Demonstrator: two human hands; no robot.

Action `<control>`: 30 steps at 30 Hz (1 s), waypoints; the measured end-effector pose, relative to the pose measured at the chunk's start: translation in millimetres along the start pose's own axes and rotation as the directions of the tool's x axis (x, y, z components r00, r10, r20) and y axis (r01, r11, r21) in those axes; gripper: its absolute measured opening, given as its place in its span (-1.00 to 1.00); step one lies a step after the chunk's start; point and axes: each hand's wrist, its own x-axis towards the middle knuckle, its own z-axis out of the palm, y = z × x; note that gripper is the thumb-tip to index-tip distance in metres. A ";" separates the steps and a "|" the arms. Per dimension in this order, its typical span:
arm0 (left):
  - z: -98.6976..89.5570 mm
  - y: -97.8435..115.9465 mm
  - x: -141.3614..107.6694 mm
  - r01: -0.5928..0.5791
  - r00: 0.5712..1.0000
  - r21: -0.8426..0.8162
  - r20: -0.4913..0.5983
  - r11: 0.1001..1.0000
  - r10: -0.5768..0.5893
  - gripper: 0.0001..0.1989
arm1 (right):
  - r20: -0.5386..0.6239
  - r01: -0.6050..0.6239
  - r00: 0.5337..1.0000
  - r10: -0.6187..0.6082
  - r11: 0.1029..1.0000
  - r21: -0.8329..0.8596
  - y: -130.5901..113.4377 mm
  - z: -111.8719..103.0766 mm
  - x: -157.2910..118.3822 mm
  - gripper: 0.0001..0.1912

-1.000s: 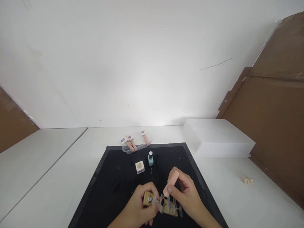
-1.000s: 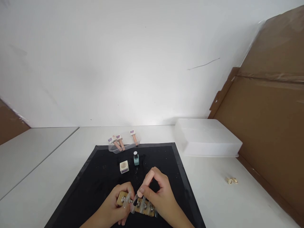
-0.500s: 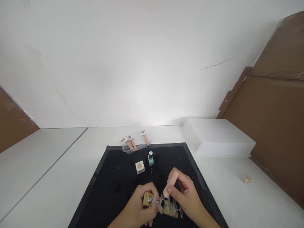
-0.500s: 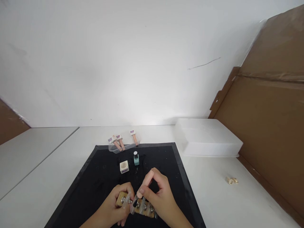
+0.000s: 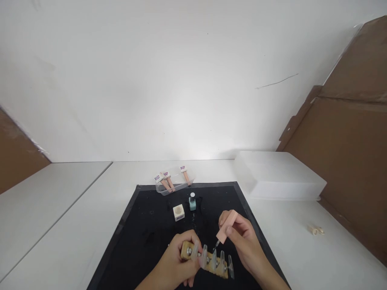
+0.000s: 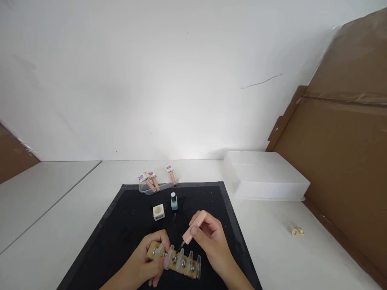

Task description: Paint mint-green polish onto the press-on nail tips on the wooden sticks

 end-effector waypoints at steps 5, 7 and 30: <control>-0.4 2.0 1.5 0.015 1.000 0.028 -0.006 1.000 -0.015 -0.88 | 0.086 0.071 0.994 -0.061 0.990 -0.123 -3.4 3.1 -2.3 -0.70; -0.3 1.9 2.4 0.019 1.000 0.043 -0.006 0.999 -0.019 -0.88 | 0.119 0.091 0.990 -0.073 0.983 -0.158 -6.1 5.3 -2.8 -0.71; 2.1 -1.2 3.2 0.006 1.000 0.111 -0.005 0.994 -0.005 -0.90 | 0.144 0.155 0.982 -0.119 0.950 -0.272 -9.6 10.8 -2.6 -0.70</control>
